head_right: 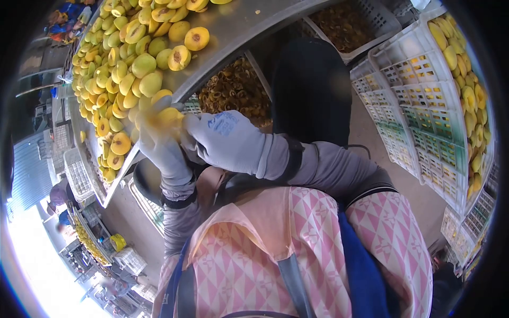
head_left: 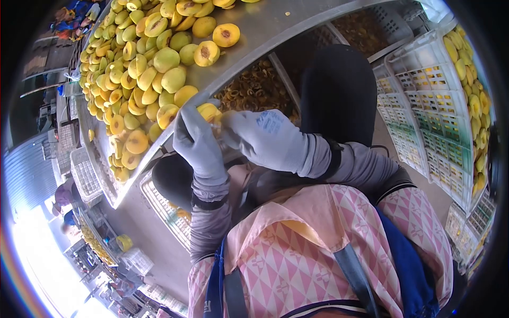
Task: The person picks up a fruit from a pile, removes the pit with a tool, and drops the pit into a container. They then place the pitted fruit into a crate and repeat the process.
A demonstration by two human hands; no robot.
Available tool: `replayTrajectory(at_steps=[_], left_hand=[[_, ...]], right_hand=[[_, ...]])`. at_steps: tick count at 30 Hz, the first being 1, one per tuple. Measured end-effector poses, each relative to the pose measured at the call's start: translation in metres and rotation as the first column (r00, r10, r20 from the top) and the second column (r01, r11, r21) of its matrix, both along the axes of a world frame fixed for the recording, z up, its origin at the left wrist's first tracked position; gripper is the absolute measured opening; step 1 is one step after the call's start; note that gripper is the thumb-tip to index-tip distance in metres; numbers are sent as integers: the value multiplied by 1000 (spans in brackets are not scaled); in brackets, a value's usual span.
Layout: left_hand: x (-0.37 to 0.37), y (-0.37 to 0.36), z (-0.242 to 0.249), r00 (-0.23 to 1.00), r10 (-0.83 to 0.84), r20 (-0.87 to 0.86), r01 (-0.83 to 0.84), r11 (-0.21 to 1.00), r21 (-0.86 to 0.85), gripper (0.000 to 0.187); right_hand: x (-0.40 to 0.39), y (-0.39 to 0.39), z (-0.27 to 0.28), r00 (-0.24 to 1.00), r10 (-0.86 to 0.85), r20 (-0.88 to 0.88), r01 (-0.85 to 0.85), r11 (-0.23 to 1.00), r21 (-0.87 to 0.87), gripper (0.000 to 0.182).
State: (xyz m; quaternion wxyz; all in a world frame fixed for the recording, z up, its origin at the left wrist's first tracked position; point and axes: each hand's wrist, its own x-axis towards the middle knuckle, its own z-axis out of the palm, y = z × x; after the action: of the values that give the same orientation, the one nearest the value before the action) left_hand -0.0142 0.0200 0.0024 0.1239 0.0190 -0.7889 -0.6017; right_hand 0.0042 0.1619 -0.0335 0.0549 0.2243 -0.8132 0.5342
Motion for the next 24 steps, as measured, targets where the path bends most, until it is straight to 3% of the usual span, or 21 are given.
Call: replayTrajectory(at_steps=[5,8,9,11,13,14,15,17,18,20,21,23,24], left_hand=[[-1,-4,-10,1000,9,27,-12,993,120,38],[-2,-10,-31,1000,25,18,-27,992,124,42],[-1,-4,-18,997,-10,78,-5,981,195,43],[2,-4,-13,994,-104,35,97,981,167,42],[5,-15,-27,960,-236,-154,230,972,-54,43],[4,-23,-35,975,-193,-110,197,980,28,44],[1,-30,-39,986,-154,-60,160,981,109,45],[3,-46,-41,991,-100,-94,93,993,-75,49],[9,-52,-35,977,-102,-189,35,943,-330,49],[20,-71,-9,912,-193,-362,-133,696,-706,49],[31,-71,16,980,-65,-187,-64,789,-611,46],[50,-102,36,967,2,-254,-207,584,-785,39],[62,-120,43,976,114,-185,-213,657,-723,27]], right_hand=[[-1,1,4,999,21,47,-25,996,87,19],[-2,-1,-9,994,67,85,-62,996,-63,26],[-4,2,-8,948,199,248,-140,961,-237,30],[-10,8,0,737,500,455,-179,793,-582,37],[-8,22,8,580,581,571,-90,742,-664,42],[-8,27,10,490,623,610,-45,717,-695,44],[-10,29,11,540,575,615,-71,759,-648,40],[-8,24,3,712,418,565,-155,877,-454,37],[-9,22,-1,790,341,510,-177,923,-343,36],[-7,21,1,917,181,357,-197,980,9,32],[-4,20,1,960,118,254,-167,969,184,31],[5,15,-4,984,77,158,-121,947,297,35],[8,13,-10,992,59,109,-94,932,351,40]])
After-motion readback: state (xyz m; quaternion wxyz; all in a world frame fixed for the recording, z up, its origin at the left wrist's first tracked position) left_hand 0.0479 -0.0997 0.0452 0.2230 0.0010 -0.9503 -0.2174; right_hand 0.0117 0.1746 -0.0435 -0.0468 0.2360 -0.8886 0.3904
